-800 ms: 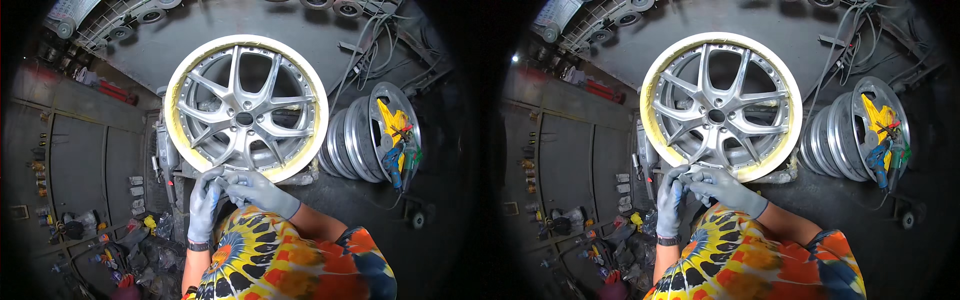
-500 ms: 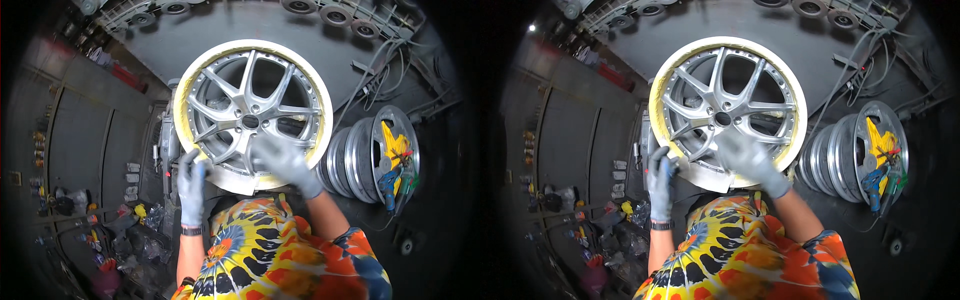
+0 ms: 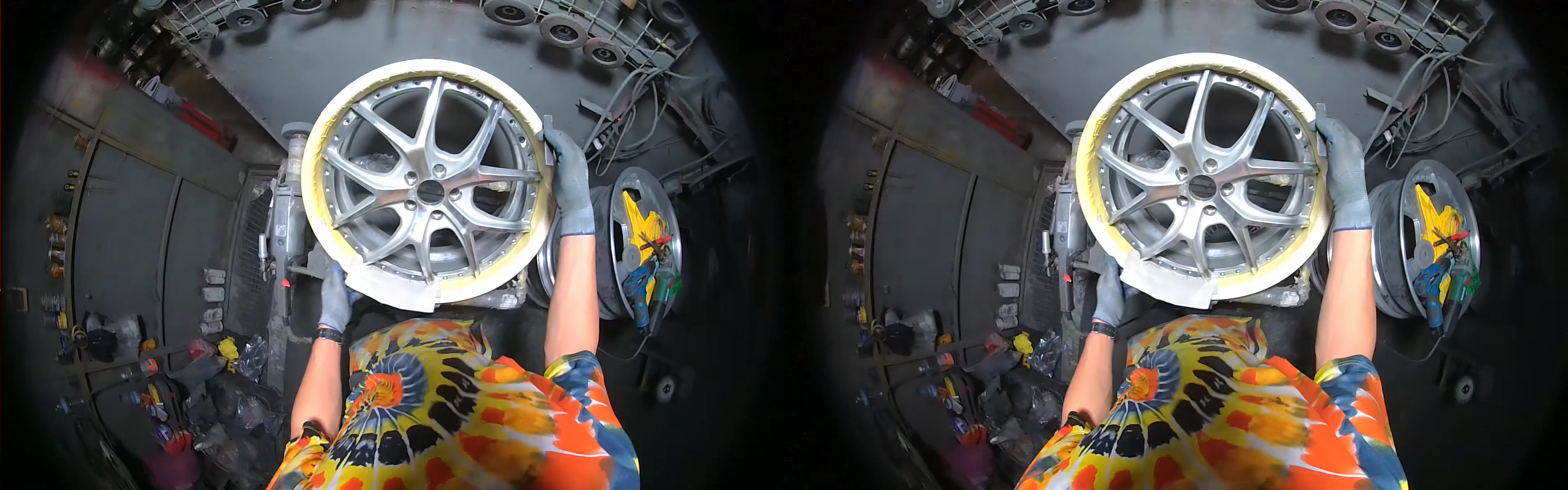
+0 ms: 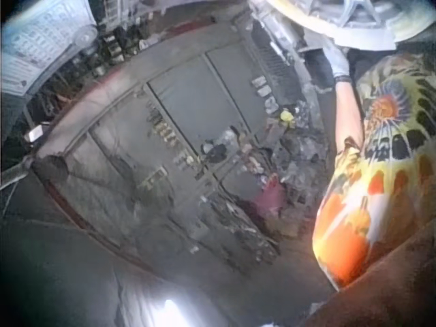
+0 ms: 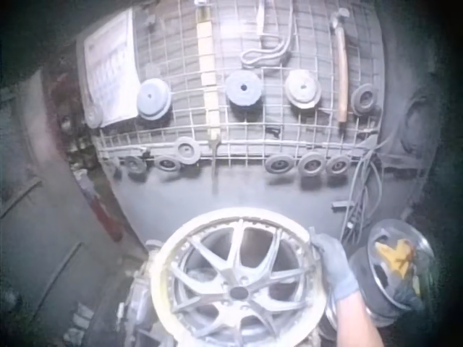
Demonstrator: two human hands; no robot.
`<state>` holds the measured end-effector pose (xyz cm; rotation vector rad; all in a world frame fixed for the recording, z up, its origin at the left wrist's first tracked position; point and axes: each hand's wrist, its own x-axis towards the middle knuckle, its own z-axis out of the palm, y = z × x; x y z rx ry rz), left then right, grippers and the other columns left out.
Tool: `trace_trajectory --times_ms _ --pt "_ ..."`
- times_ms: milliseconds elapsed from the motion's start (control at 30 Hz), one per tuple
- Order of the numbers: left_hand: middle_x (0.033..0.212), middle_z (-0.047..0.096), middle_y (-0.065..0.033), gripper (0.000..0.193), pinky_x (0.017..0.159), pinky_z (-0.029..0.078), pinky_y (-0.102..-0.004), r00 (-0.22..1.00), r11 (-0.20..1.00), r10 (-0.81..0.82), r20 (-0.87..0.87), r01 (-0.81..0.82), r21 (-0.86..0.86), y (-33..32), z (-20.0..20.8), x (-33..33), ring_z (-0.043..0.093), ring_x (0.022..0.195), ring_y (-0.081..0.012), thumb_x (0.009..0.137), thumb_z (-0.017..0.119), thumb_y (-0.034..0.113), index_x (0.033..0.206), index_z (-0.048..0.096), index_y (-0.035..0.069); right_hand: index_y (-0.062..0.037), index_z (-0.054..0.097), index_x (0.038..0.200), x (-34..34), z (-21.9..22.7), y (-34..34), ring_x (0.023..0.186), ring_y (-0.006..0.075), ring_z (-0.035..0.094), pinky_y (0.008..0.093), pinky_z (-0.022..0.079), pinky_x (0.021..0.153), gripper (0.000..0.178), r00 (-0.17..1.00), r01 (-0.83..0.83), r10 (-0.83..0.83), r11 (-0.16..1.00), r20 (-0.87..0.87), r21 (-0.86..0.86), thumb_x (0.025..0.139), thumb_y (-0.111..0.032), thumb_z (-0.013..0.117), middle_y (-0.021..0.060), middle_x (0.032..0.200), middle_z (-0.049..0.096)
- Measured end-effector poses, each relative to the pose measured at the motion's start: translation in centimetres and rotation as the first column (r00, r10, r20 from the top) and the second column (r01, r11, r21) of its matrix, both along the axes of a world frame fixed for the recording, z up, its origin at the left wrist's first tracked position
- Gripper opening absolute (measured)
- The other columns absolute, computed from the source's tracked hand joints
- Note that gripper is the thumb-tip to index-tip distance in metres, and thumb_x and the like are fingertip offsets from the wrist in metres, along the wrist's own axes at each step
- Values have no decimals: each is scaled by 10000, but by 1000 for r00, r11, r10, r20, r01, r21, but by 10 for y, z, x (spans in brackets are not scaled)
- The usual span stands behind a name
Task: The person applies masking tape to the edge of a wheel rim, uses a sanding block to smooth the inner edge of the rim, wipes the surface with a cloth, and uses a small brush to apply a substance to the rim surface.
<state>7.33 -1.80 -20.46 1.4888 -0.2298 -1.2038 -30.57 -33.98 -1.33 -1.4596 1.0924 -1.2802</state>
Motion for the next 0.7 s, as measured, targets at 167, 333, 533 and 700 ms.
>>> trace_trajectory --times_ms 167,333,533,700 --pt "1378 656 -140 647 988 608 -404 1000 996 2 -25 -5 -92 0 -17 3 689 1228 -242 1176 458 558 1485 546 -4 11 784 1113 9 -6 1 1081 152 672 304 485 1032 329 993 53 -63 994 -96 -95 1080 -237 570 66 1120 755" --pt "1179 723 -98 579 909 604 -380 938 990 -99 331 127 -64 -12 43 18 691 1077 -195 1182 482 502 1416 622 -9 -26 792 1119 -34 -48 -2 1095 154 670 302 475 1045 281 979 190 -198 972 50 136 1066 -256 639 35 1142 755" --pt "979 737 -78 598 556 571 -296 670 847 -175 721 476 -236 -92 92 102 707 809 -158 1156 503 532 1197 731 -19 -52 758 1140 -92 -101 72 1071 164 671 319 496 1023 229 853 375 -474 848 219 374 1076 -213 608 41 1107 750" --pt "871 723 -75 598 464 561 -306 599 677 -502 624 721 -147 -213 142 179 693 614 -160 1070 597 575 1085 766 1 -75 746 1141 -42 -129 177 957 175 708 313 564 892 166 606 414 -675 719 421 558 1047 -170 647 44 1005 768"
